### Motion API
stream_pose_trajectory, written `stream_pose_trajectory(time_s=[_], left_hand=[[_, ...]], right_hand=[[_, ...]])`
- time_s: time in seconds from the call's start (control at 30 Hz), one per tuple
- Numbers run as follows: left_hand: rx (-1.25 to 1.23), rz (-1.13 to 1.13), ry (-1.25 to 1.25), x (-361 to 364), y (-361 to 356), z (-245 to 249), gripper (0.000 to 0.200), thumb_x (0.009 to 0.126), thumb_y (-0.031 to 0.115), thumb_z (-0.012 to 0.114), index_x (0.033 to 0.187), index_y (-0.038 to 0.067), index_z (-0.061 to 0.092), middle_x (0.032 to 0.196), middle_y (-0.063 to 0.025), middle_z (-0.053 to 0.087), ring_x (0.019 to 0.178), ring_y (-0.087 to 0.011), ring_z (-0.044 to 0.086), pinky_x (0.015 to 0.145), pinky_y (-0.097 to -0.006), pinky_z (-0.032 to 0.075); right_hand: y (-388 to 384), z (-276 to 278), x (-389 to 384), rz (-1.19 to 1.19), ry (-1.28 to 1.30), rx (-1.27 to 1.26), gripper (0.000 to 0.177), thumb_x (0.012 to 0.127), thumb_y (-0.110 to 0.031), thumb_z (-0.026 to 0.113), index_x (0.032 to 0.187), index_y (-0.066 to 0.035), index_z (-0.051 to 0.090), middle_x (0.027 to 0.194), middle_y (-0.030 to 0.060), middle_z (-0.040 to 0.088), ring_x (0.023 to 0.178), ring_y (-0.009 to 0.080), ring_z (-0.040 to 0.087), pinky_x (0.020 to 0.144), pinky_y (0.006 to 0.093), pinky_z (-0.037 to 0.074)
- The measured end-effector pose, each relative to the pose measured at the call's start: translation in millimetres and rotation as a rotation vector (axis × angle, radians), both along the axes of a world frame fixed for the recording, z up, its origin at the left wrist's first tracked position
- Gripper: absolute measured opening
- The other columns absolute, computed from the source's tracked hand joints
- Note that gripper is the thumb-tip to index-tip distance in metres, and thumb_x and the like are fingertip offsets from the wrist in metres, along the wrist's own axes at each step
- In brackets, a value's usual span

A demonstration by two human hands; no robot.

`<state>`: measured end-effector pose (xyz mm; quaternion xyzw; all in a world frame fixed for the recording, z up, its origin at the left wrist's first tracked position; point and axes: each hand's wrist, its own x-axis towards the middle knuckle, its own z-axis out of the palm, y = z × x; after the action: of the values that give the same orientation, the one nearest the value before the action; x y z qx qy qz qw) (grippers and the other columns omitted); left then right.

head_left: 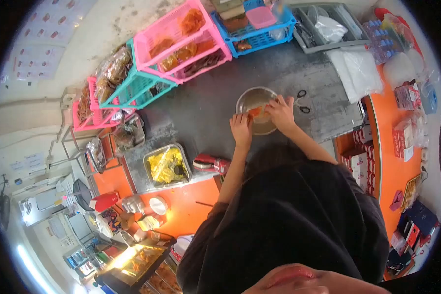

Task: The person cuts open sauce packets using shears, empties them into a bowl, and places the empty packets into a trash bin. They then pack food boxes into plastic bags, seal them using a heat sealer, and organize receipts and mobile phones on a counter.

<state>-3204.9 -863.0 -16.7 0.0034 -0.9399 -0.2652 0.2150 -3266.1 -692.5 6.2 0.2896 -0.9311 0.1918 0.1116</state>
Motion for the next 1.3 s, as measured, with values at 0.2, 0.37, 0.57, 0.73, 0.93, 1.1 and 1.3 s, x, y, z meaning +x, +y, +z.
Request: stream_pose_trajectory(time_s=[0.2,0.37,0.57,0.73,0.93,1.1,1.3], left_hand=[[0.450,0.052,-0.250,-6.6,6.1,-1.0,0.011,0.079,0.006,0.063,0.087,0.000,0.058,0.084,-0.0152,0.061,0.072,-0.0306,0.064,0.065,-0.0396,0.050],[0.628,0.101,-0.236,-12.2,26.9,10.9,0.014,0.081,0.010,0.063,0.090,0.000,0.059,0.086,-0.0166,0.064,0.074,-0.0282,0.066,0.067,-0.0351,0.052],[0.726,-0.146,-0.309,-49.2,-10.7,81.7,0.014,0.083,0.011,0.062,0.093,0.002,0.061,0.085,-0.0149,0.066,0.076,-0.0251,0.066,0.067,-0.0340,0.051],[0.419,0.004,0.078,-155.5,-125.3,98.1,0.015,0.089,0.007,0.050,0.099,0.001,0.059,0.090,-0.0132,0.064,0.086,-0.0291,0.061,0.078,-0.0374,0.048],[0.076,-0.170,0.140,-301.5,-169.4,41.9,0.035,0.086,0.020,0.054,0.117,0.004,0.053,0.121,-0.0177,0.054,0.118,-0.0364,0.045,0.099,-0.0445,0.035],[0.014,0.034,0.022,-338.1,-197.5,-4.5,0.071,0.079,0.040,0.063,0.138,0.011,0.036,0.145,-0.0164,0.031,0.135,-0.0335,0.025,0.112,-0.0433,0.022],[-0.484,0.172,-0.395,-383.4,-259.3,-130.8,0.066,0.079,0.035,0.065,0.134,0.009,0.041,0.139,-0.0177,0.039,0.130,-0.0344,0.032,0.108,-0.0463,0.027]], right_hand=[[-4.2,-13.9,0.0,-0.065,-0.378,-0.087,0.022,0.072,-0.012,0.065,0.094,-0.012,0.066,0.087,0.0040,0.062,0.092,0.0278,0.055,0.080,0.0474,0.041],[-27.7,-11.6,0.3,-0.024,-0.724,-0.378,0.036,0.072,-0.005,0.062,0.108,-0.007,0.060,0.092,0.0159,0.064,0.084,0.0385,0.060,0.070,0.0430,0.049],[-31.9,6.9,-26.0,-0.111,-0.833,-0.689,0.031,0.075,-0.007,0.068,0.105,-0.003,0.060,0.091,0.0123,0.066,0.084,0.0201,0.066,0.074,0.0300,0.050],[-83.9,148.4,-148.8,0.104,-0.601,-1.146,0.023,0.082,-0.009,0.067,0.102,0.002,0.062,0.094,0.0042,0.065,0.088,0.0088,0.059,0.075,0.0261,0.049],[-190.9,212.1,-314.8,0.180,-0.255,-0.914,0.030,0.085,-0.037,0.060,0.095,-0.011,0.070,0.093,0.0105,0.067,0.094,0.0230,0.059,0.083,0.0426,0.044],[-227.1,155.8,-361.8,-0.134,0.111,-0.076,0.022,0.074,-0.038,0.063,0.076,-0.018,0.071,0.106,0.0012,0.056,0.110,0.0341,0.037,0.083,0.0676,0.023],[-215.7,157.7,-357.8,0.130,0.135,-0.050,0.025,0.080,-0.038,0.057,0.071,-0.018,0.070,0.114,0.0070,0.049,0.118,0.0325,0.034,0.087,0.0644,0.023]])
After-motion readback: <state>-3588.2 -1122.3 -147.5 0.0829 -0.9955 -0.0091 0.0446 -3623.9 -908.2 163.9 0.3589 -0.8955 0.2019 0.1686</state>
